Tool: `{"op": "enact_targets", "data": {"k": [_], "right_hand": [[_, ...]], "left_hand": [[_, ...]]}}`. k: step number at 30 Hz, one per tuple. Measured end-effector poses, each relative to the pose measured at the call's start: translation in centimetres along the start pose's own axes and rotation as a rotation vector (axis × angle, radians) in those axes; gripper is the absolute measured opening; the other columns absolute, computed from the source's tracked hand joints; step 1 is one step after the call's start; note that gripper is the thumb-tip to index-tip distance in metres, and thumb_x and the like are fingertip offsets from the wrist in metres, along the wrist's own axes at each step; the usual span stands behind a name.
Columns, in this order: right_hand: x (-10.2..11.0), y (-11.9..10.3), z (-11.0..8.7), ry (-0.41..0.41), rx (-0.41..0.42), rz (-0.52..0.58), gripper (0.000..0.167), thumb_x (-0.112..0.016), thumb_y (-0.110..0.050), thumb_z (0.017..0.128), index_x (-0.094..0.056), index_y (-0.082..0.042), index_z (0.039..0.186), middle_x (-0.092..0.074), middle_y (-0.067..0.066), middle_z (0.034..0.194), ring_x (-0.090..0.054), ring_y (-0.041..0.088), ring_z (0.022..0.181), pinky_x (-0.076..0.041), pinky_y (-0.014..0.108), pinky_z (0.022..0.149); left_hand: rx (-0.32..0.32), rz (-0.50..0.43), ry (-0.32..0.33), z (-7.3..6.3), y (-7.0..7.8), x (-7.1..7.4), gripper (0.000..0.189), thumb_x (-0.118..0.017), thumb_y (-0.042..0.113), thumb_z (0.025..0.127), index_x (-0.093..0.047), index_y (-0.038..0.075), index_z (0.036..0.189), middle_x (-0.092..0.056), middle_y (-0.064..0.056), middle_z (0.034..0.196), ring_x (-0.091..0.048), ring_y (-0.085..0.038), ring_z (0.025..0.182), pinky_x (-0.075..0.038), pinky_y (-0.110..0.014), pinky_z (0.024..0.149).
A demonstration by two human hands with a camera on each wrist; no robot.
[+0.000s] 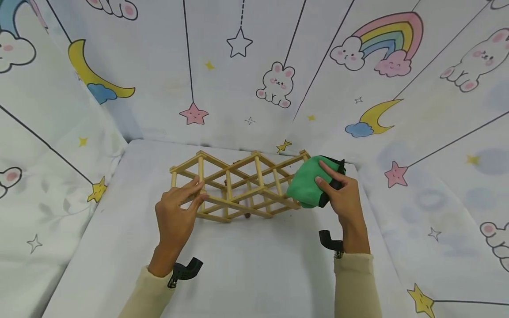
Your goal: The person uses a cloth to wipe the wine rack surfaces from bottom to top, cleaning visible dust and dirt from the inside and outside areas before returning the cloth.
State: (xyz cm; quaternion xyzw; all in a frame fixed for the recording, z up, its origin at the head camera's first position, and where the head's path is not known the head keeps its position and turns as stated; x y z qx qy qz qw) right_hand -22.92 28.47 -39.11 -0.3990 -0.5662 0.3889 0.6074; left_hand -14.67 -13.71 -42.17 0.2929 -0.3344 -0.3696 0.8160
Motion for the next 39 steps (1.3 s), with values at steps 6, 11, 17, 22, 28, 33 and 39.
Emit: {"op": "enact_targets", "data": {"k": [6,11,17,22,28,33,39], "right_hand": [[0.8,0.4,-1.8,0.041,-0.046,-0.007,0.051,-0.08,-0.025,0.098,-0.065,-0.023,0.147,-0.045,0.011,0.167,-0.05,0.027,0.147,-0.053,0.012,0.094],[1.1,0.5,-3.3,0.074,-0.073,0.037,0.051,-0.081,-0.021,0.097,-0.066,-0.019,0.146,-0.045,0.012,0.167,-0.05,0.022,0.145,-0.054,0.012,0.094],[1.2,0.4,-4.8,0.072,-0.094,0.054,0.052,-0.08,-0.019,0.098,-0.065,-0.017,0.147,-0.045,0.015,0.165,-0.055,0.015,0.136,-0.057,0.015,0.09],[0.9,0.4,-6.0,0.065,-0.112,0.051,0.052,-0.081,-0.02,0.097,-0.065,-0.018,0.147,-0.045,0.014,0.164,-0.058,0.012,0.131,-0.058,0.016,0.089],[0.3,-0.1,-7.5,0.061,-0.098,0.015,0.05,-0.08,-0.02,0.098,-0.067,-0.018,0.145,-0.049,0.012,0.163,-0.056,0.01,0.134,-0.056,0.015,0.092],[-0.6,-0.5,-8.6,0.037,-0.078,0.024,0.048,-0.08,-0.018,0.098,-0.068,-0.016,0.144,-0.052,0.012,0.16,-0.061,0.004,0.129,-0.058,0.017,0.092],[-2.0,-0.9,-9.7,0.012,-0.054,0.034,0.045,-0.079,-0.017,0.099,-0.069,-0.015,0.142,-0.055,0.012,0.158,-0.063,0.002,0.127,-0.059,0.019,0.092]], "left_hand": [[-0.009,-0.031,0.019,0.8,-0.4,-0.6,0.038,-0.093,0.005,0.074,-0.084,0.005,0.111,-0.08,-0.008,0.117,-0.068,-0.027,0.076,-0.043,-0.036,0.074],[0.005,-0.058,-0.01,1.4,-0.8,-1.2,0.036,-0.092,0.005,0.076,-0.083,0.005,0.111,-0.08,-0.007,0.117,-0.066,-0.026,0.077,-0.043,-0.038,0.077],[0.016,-0.102,-0.06,2.7,-1.7,-2.0,0.032,-0.089,0.009,0.081,-0.083,0.005,0.112,-0.079,-0.008,0.118,-0.068,-0.027,0.083,-0.045,-0.039,0.083],[0.027,-0.094,-0.109,4.1,-2.8,-2.7,0.031,-0.088,0.012,0.083,-0.084,0.008,0.113,-0.081,-0.007,0.115,-0.07,-0.027,0.087,-0.047,-0.039,0.082],[0.034,-0.092,-0.156,6.1,-4.0,-4.0,0.029,-0.086,0.015,0.086,-0.084,0.012,0.115,-0.083,-0.007,0.106,-0.073,-0.026,0.092,-0.053,-0.041,0.08],[0.055,-0.114,-0.194,7.9,-5.0,-5.4,0.026,-0.083,0.016,0.09,-0.084,0.014,0.115,-0.083,-0.005,0.111,-0.074,-0.028,0.103,-0.051,-0.029,0.078],[0.071,-0.144,-0.225,9.7,-5.9,-7.0,0.024,-0.08,0.018,0.092,-0.084,0.013,0.116,-0.082,-0.008,0.115,-0.077,-0.032,0.108,-0.049,-0.021,0.079]]}}
Point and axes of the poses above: each hand's wrist, its own z-axis towards the middle knuckle, its own x-axis out of the back of the hand, y = z × x, the point moved 7 cm from there along z, towards the middle knuckle
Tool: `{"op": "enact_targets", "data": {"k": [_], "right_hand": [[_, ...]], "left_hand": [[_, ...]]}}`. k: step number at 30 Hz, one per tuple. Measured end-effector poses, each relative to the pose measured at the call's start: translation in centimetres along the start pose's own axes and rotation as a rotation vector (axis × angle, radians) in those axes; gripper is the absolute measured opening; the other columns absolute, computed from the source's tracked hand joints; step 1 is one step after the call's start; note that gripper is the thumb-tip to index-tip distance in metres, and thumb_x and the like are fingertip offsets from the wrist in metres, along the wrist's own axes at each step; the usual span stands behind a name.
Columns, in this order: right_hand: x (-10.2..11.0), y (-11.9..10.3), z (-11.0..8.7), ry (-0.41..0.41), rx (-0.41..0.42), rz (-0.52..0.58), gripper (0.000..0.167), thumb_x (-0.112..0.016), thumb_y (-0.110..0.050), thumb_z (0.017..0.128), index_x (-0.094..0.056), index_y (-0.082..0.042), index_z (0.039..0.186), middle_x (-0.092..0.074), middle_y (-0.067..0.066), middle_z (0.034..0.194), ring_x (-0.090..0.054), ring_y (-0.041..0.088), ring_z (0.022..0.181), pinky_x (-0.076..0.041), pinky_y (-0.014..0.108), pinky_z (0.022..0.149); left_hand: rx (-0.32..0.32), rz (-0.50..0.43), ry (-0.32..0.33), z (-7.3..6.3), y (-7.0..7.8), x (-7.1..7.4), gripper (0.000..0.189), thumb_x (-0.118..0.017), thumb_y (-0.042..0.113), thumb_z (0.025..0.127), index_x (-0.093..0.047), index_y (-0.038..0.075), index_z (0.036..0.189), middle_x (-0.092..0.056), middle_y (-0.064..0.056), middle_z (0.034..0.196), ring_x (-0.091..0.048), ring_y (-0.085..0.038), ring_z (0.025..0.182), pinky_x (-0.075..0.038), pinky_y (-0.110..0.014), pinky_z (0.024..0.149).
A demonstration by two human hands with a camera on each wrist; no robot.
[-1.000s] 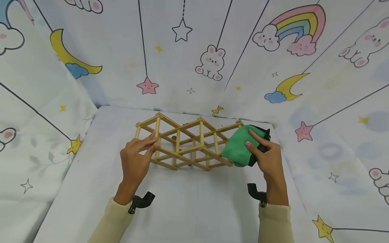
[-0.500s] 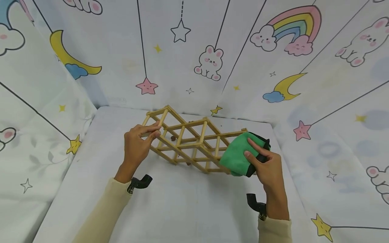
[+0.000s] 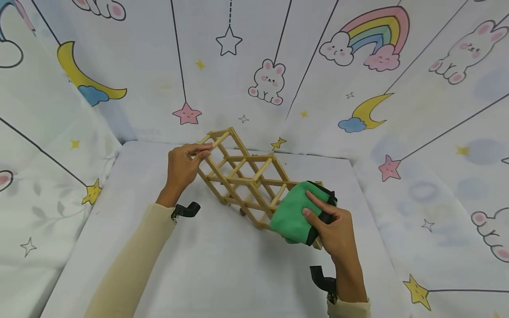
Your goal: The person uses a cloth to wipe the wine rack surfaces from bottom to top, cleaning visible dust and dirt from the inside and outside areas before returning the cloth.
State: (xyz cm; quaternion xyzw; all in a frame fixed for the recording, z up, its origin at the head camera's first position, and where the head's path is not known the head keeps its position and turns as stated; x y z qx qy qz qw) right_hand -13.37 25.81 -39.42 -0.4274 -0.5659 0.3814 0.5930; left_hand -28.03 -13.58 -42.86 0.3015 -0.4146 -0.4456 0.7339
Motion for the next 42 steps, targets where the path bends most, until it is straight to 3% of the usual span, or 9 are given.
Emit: {"op": "enact_targets", "data": {"k": [4,7,12,16,19,24,34,39,42], "right_hand": [[-0.4,-0.4,-0.6,0.004,-0.018,-0.007,0.045,-0.08,-0.019,0.098,-0.07,-0.018,0.142,-0.055,0.01,0.159,-0.061,0.005,0.131,-0.058,0.019,0.093],[0.5,-1.3,-1.2,0.065,-0.027,-0.036,0.043,-0.082,-0.02,0.097,-0.072,-0.019,0.139,-0.057,0.01,0.157,-0.061,0.006,0.13,-0.056,0.015,0.093],[4.0,-3.0,-0.6,0.196,0.027,0.046,0.043,-0.083,-0.008,0.094,-0.073,-0.01,0.136,-0.059,0.017,0.153,-0.065,0.01,0.127,-0.058,0.016,0.09],[5.4,-1.5,3.1,0.092,0.077,0.113,0.048,-0.078,-0.006,0.097,-0.066,-0.006,0.144,-0.053,0.021,0.159,-0.064,0.008,0.13,-0.059,0.019,0.092],[5.3,1.2,5.7,0.008,0.047,0.11,0.052,-0.078,-0.012,0.099,-0.063,-0.01,0.149,-0.05,0.016,0.164,-0.061,0.005,0.132,-0.057,0.018,0.096],[4.9,3.5,6.7,0.018,0.02,0.145,0.053,-0.079,-0.012,0.098,-0.063,-0.011,0.148,-0.053,0.01,0.162,-0.063,0.006,0.129,-0.058,0.019,0.095],[4.7,2.9,5.2,0.011,-0.017,0.042,0.052,-0.082,-0.019,0.097,-0.066,-0.013,0.145,-0.049,0.015,0.164,-0.061,0.01,0.133,-0.057,0.018,0.096],[4.3,2.3,3.7,0.033,-0.011,0.029,0.05,-0.082,-0.017,0.096,-0.067,-0.012,0.144,-0.05,0.013,0.164,-0.056,0.016,0.142,-0.054,0.016,0.1],[3.9,2.0,2.8,0.046,-0.015,0.033,0.05,-0.083,-0.016,0.096,-0.068,-0.011,0.143,-0.051,0.013,0.163,-0.057,0.013,0.139,-0.054,0.016,0.099]], "left_hand": [[0.006,0.017,-0.003,0.6,-0.2,-0.6,0.026,-0.078,0.022,0.095,-0.083,0.012,0.118,-0.082,-0.012,0.114,-0.078,-0.033,0.103,-0.046,-0.025,0.07],[-0.009,0.075,0.047,-0.2,0.4,-0.7,0.034,-0.081,0.024,0.093,-0.08,0.011,0.124,-0.081,-0.013,0.119,-0.075,-0.034,0.108,-0.055,-0.038,0.081],[-0.149,0.174,0.141,-3.3,4.5,-1.3,0.049,-0.09,0.021,0.086,-0.077,0.008,0.131,-0.079,-0.013,0.125,-0.07,-0.037,0.113,-0.053,-0.055,0.096],[-0.287,0.177,0.073,-5.5,8.6,-3.9,0.042,-0.092,0.023,0.083,-0.082,0.009,0.121,-0.082,-0.009,0.114,-0.072,-0.031,0.1,-0.056,-0.048,0.087],[-0.302,0.191,-0.014,-6.1,9.8,-6.1,0.038,-0.091,0.031,0.083,-0.085,0.012,0.114,-0.084,-0.005,0.102,-0.069,-0.024,0.083,-0.054,-0.038,0.071],[-0.288,0.214,-0.095,-6.0,9.9,-7.8,0.029,-0.09,0.033,0.085,-0.087,0.012,0.105,-0.084,-0.002,0.095,-0.059,-0.019,0.067,-0.042,-0.029,0.058],[-0.18,0.101,-0.122,-4.3,8.9,-7.8,0.014,-0.088,0.021,0.09,-0.087,0.011,0.101,-0.084,-0.003,0.094,-0.065,-0.025,0.079,-0.055,-0.043,0.075],[-0.144,0.096,-0.153,-3.1,8.2,-8.1,0.014,-0.088,0.022,0.09,-0.087,0.011,0.099,-0.084,-0.005,0.091,-0.058,-0.021,0.073,-0.04,-0.035,0.062],[-0.136,0.096,-0.176,-2.3,7.9,-8.4,0.015,-0.088,0.026,0.09,-0.088,0.012,0.097,-0.083,-0.005,0.089,-0.055,-0.02,0.07,-0.037,-0.032,0.062]]}}
Point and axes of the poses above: each hand's wrist, its own z-axis towards the middle knuckle, its own x-axis out of the back of the hand, y = z × x, the point moved 7 cm from there along z, towards the middle knuckle
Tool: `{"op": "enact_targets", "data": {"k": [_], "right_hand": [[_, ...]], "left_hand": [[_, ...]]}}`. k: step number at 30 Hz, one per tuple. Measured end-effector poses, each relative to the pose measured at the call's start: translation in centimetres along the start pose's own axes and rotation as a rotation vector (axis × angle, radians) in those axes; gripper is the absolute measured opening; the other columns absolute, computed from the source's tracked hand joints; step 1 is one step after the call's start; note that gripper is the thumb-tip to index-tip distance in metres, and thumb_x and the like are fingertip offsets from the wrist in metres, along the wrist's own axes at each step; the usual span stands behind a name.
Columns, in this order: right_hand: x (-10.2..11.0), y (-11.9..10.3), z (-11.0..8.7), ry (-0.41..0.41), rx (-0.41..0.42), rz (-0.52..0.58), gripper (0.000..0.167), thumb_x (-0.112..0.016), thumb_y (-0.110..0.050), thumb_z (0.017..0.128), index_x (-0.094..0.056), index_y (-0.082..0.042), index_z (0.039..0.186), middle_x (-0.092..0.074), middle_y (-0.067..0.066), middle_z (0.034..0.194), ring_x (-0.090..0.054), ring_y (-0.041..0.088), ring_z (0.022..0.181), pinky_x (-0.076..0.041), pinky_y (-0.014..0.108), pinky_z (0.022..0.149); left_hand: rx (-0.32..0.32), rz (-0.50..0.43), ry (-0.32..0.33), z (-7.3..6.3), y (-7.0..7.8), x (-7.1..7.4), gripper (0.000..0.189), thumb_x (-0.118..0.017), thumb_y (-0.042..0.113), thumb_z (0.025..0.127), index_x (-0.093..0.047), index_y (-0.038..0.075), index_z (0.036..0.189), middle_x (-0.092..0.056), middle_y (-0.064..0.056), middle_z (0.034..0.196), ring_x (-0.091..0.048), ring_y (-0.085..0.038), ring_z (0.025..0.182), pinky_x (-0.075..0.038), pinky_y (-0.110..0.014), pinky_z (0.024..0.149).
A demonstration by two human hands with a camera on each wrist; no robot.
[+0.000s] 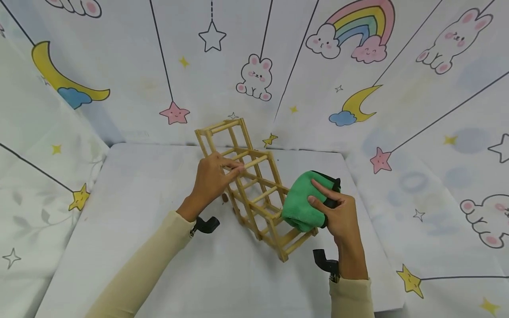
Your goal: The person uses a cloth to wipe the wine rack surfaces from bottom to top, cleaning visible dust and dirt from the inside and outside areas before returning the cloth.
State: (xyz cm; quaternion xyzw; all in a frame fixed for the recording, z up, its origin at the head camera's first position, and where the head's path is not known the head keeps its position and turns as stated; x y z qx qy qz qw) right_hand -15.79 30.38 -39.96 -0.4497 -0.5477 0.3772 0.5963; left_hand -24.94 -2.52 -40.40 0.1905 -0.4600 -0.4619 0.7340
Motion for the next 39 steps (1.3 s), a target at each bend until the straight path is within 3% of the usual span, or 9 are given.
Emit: {"op": "enact_targets", "data": {"k": [5,12,16,20,23,25,26,31,39], "right_hand": [[-1.3,-0.6,-1.5,-0.024,0.011,-0.004,0.047,-0.083,-0.013,0.095,-0.07,-0.01,0.14,-0.056,0.015,0.158,-0.062,0.005,0.13,-0.057,0.019,0.097],[-2.3,-1.4,-2.2,-0.174,0.048,-0.052,0.046,-0.083,-0.014,0.095,-0.071,-0.011,0.14,-0.059,0.02,0.153,-0.066,0.003,0.124,-0.06,0.024,0.092],[-1.3,-2.1,-0.8,-0.211,0.104,0.088,0.049,-0.077,0.0,0.096,-0.065,-0.001,0.144,-0.055,0.024,0.156,-0.066,0.01,0.13,-0.061,0.028,0.096],[-1.1,-2.9,3.1,-0.219,0.17,0.226,0.051,-0.071,0.006,0.098,-0.061,-0.001,0.148,-0.051,0.019,0.161,-0.059,0.016,0.138,-0.056,0.027,0.103],[-2.6,-3.2,6.9,-0.282,0.181,0.189,0.05,-0.072,-0.001,0.1,-0.063,-0.01,0.148,-0.051,0.018,0.161,-0.058,0.019,0.138,-0.056,0.025,0.102],[-4.5,-3.3,9.2,-0.354,0.178,0.137,0.05,-0.074,-0.006,0.1,-0.064,-0.014,0.148,-0.051,0.018,0.162,-0.058,0.022,0.139,-0.056,0.027,0.102],[-5.6,-3.4,10.1,-0.391,0.178,0.103,0.05,-0.075,-0.008,0.1,-0.064,-0.015,0.148,-0.051,0.019,0.162,-0.058,0.025,0.14,-0.057,0.028,0.102],[-9.1,-3.3,12.9,-0.508,0.173,-0.004,0.048,-0.076,-0.013,0.1,-0.065,-0.018,0.147,-0.052,0.015,0.162,-0.058,0.034,0.141,-0.061,0.033,0.097],[-9.3,-2.8,13.3,-0.473,0.152,-0.046,0.045,-0.08,-0.018,0.097,-0.071,-0.023,0.141,-0.056,0.01,0.159,-0.061,0.031,0.137,-0.061,0.032,0.094]], "left_hand": [[0.027,-0.023,-0.045,1.0,-0.8,0.2,0.017,-0.086,0.028,0.092,-0.088,0.013,0.098,-0.083,-0.007,0.091,-0.063,-0.026,0.077,-0.043,-0.035,0.067],[0.063,-0.031,-0.073,1.1,-1.3,0.4,0.019,-0.082,0.027,0.095,-0.086,0.012,0.106,-0.083,-0.008,0.103,-0.069,-0.03,0.092,-0.054,-0.046,0.08],[0.078,0.015,-0.028,-1.0,0.0,1.1,0.028,-0.08,0.03,0.098,-0.082,0.014,0.121,-0.081,-0.007,0.113,-0.066,-0.027,0.101,-0.052,-0.048,0.085],[0.04,-0.022,0.032,-4.8,3.3,2.0,0.03,-0.085,0.03,0.093,-0.083,0.018,0.12,-0.081,0.0,0.115,-0.064,-0.02,0.1,-0.052,-0.041,0.082],[-0.024,-0.089,0.014,-7.5,5.9,1.3,0.026,-0.088,0.03,0.09,-0.085,0.019,0.114,-0.082,0.005,0.115,-0.064,-0.014,0.097,-0.053,-0.037,0.081],[-0.042,-0.121,0.005,-8.9,6.9,0.5,0.023,-0.088,0.029,0.09,-0.085,0.018,0.11,-0.082,0.007,0.115,-0.065,-0.012,0.098,-0.054,-0.036,0.082],[-0.038,-0.131,0.007,-9.5,7.1,0.2,0.022,-0.088,0.028,0.09,-0.085,0.017,0.109,-0.082,0.007,0.115,-0.066,-0.012,0.101,-0.055,-0.038,0.088],[0.007,-0.159,0.059,-11.1,6.9,-0.8,0.016,-0.087,0.024,0.091,-0.085,0.015,0.103,-0.083,0.007,0.111,-0.068,-0.012,0.101,-0.056,-0.039,0.09],[0.041,-0.179,0.05,-11.2,5.7,0.4,0.014,-0.087,0.024,0.091,-0.087,0.017,0.103,-0.082,0.011,0.109,-0.068,-0.01,0.1,-0.055,-0.031,0.081]]}}
Point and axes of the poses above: each hand's wrist, its own z-axis towards the middle knuckle, its own x-axis out of the back of the hand, y = z × x, the point moved 7 cm from there along z, towards the middle knuckle
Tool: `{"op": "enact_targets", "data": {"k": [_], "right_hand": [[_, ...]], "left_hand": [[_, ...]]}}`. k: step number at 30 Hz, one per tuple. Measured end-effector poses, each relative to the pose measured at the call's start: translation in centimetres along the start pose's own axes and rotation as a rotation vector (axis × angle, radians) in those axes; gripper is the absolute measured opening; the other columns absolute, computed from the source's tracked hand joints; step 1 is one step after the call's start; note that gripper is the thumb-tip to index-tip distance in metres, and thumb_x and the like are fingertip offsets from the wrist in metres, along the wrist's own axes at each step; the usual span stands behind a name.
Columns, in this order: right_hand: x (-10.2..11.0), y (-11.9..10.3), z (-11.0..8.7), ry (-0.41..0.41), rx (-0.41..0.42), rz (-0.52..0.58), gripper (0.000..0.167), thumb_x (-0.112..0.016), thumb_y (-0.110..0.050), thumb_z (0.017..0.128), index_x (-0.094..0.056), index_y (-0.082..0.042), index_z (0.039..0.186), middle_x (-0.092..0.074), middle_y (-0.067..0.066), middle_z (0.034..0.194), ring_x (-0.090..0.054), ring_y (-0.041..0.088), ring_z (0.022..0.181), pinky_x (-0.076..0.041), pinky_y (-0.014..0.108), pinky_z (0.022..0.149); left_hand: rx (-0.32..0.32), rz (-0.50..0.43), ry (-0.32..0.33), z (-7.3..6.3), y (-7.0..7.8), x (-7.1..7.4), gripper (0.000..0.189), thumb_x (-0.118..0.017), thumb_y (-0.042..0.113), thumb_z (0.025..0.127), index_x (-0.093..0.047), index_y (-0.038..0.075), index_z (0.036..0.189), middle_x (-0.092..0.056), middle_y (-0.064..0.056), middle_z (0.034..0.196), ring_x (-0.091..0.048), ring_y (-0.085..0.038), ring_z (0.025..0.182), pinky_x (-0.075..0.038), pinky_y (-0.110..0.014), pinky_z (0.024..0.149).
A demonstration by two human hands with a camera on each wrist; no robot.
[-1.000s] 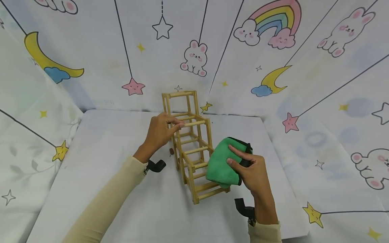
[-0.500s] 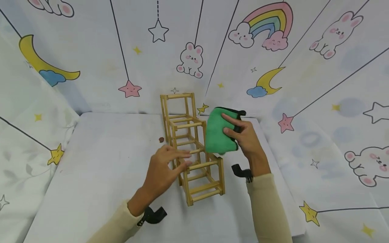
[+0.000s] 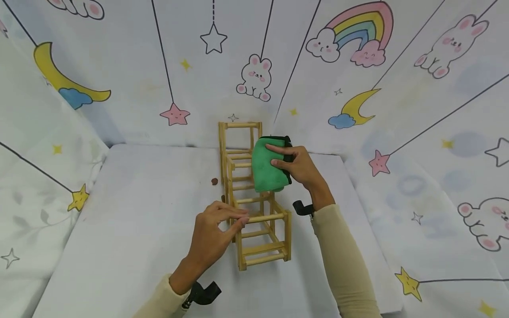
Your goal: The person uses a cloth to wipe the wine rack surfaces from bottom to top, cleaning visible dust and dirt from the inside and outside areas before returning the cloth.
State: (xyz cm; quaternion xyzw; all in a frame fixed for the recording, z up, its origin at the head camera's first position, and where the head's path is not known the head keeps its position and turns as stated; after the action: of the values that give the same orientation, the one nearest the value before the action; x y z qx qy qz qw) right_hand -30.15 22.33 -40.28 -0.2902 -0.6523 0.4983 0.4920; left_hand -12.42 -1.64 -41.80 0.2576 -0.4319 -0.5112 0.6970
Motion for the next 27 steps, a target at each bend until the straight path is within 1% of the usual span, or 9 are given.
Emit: {"op": "enact_targets", "data": {"k": [4,7,11,15,17,20,22,24,27], "right_hand": [[-0.1,-0.3,-0.8,0.029,0.0,-0.011,0.045,-0.082,-0.02,0.097,-0.071,-0.025,0.14,-0.055,0.009,0.161,-0.057,0.029,0.142,-0.06,0.031,0.097],[-0.3,-0.5,-1.3,0.047,-0.006,-0.028,0.045,-0.082,-0.022,0.097,-0.071,-0.027,0.14,-0.054,0.008,0.161,-0.054,0.027,0.145,-0.058,0.034,0.102],[-0.8,-0.6,-1.9,0.069,0.001,-0.047,0.044,-0.082,-0.021,0.096,-0.072,-0.028,0.139,-0.054,0.007,0.161,-0.052,0.023,0.147,-0.055,0.041,0.109],[-1.3,-0.9,-2.4,0.074,0.013,-0.035,0.044,-0.081,-0.018,0.097,-0.072,-0.025,0.14,-0.053,0.008,0.161,-0.052,0.025,0.148,-0.054,0.045,0.111],[-1.6,-1.0,-2.6,0.069,0.015,-0.033,0.044,-0.081,-0.019,0.097,-0.072,-0.026,0.14,-0.053,0.008,0.161,-0.051,0.025,0.149,-0.054,0.044,0.111],[-2.1,-1.2,-3.0,0.05,0.011,-0.037,0.044,-0.081,-0.022,0.097,-0.072,-0.028,0.139,-0.054,0.006,0.162,-0.051,0.024,0.149,-0.055,0.041,0.109],[-2.4,-1.5,-3.3,0.036,0.012,-0.033,0.044,-0.082,-0.022,0.096,-0.072,-0.029,0.139,-0.054,0.006,0.161,-0.053,0.025,0.147,-0.057,0.04,0.106],[-2.2,-1.9,-3.6,0.036,0.024,-0.011,0.045,-0.082,-0.021,0.096,-0.071,-0.026,0.14,-0.054,0.007,0.161,-0.054,0.026,0.146,-0.057,0.037,0.105],[-0.7,-2.4,-3.9,0.111,0.067,0.043,0.047,-0.082,-0.017,0.096,-0.07,-0.021,0.142,-0.055,0.009,0.161,-0.055,0.028,0.146,-0.056,0.034,0.106]], "left_hand": [[0.049,0.007,-0.032,0.3,-0.7,1.5,0.014,-0.085,0.026,0.093,-0.087,0.019,0.104,-0.082,0.012,0.109,-0.07,-0.011,0.104,-0.057,-0.031,0.087],[0.066,0.03,-0.04,0.6,-1.4,2.8,0.014,-0.085,0.026,0.093,-0.086,0.018,0.105,-0.082,0.011,0.11,-0.071,-0.011,0.106,-0.058,-0.031,0.091],[0.109,0.061,-0.039,1.2,-2.8,4.7,0.017,-0.084,0.025,0.094,-0.086,0.017,0.109,-0.082,0.008,0.115,-0.072,-0.013,0.109,-0.056,-0.027,0.095],[0.152,0.093,-0.028,2.0,-4.3,6.5,0.021,-0.081,0.025,0.096,-0.085,0.017,0.115,-0.081,0.009,0.12,-0.072,-0.016,0.111,-0.052,-0.024,0.099],[0.167,0.11,-0.017,2.4,-5.0,7.3,0.02,-0.08,0.025,0.097,-0.085,0.018,0.115,-0.08,0.008,0.121,-0.073,-0.018,0.112,-0.052,-0.026,0.1],[0.182,0.116,-0.002,3.1,-5.8,8.3,0.018,-0.08,0.021,0.097,-0.085,0.018,0.114,-0.081,0.004,0.122,-0.073,-0.022,0.114,-0.052,-0.038,0.104],[0.184,0.139,0.017,3.4,-5.9,9.0,0.019,-0.08,0.019,0.097,-0.084,0.016,0.115,-0.081,0.0,0.122,-0.072,-0.026,0.115,-0.052,-0.048,0.104],[0.165,0.188,0.049,3.5,-5.6,9.5,0.023,-0.081,0.018,0.096,-0.083,0.014,0.119,-0.081,-0.004,0.123,-0.071,-0.03,0.115,-0.052,-0.055,0.102],[0.113,0.264,0.121,2.9,-3.8,10.0,0.032,-0.085,0.016,0.092,-0.081,0.011,0.123,-0.079,-0.007,0.126,-0.069,-0.032,0.113,-0.052,-0.056,0.096]]}}
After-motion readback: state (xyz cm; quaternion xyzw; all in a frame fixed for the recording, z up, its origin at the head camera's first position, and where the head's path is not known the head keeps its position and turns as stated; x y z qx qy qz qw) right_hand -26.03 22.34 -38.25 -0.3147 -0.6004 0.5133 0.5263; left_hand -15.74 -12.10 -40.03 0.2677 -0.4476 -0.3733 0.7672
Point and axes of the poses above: each hand's wrist, its own z-axis towards the middle knuckle, its own x-axis out of the back of the hand, y = z × x, the point moved 7 cm from there along z, towards the middle knuckle
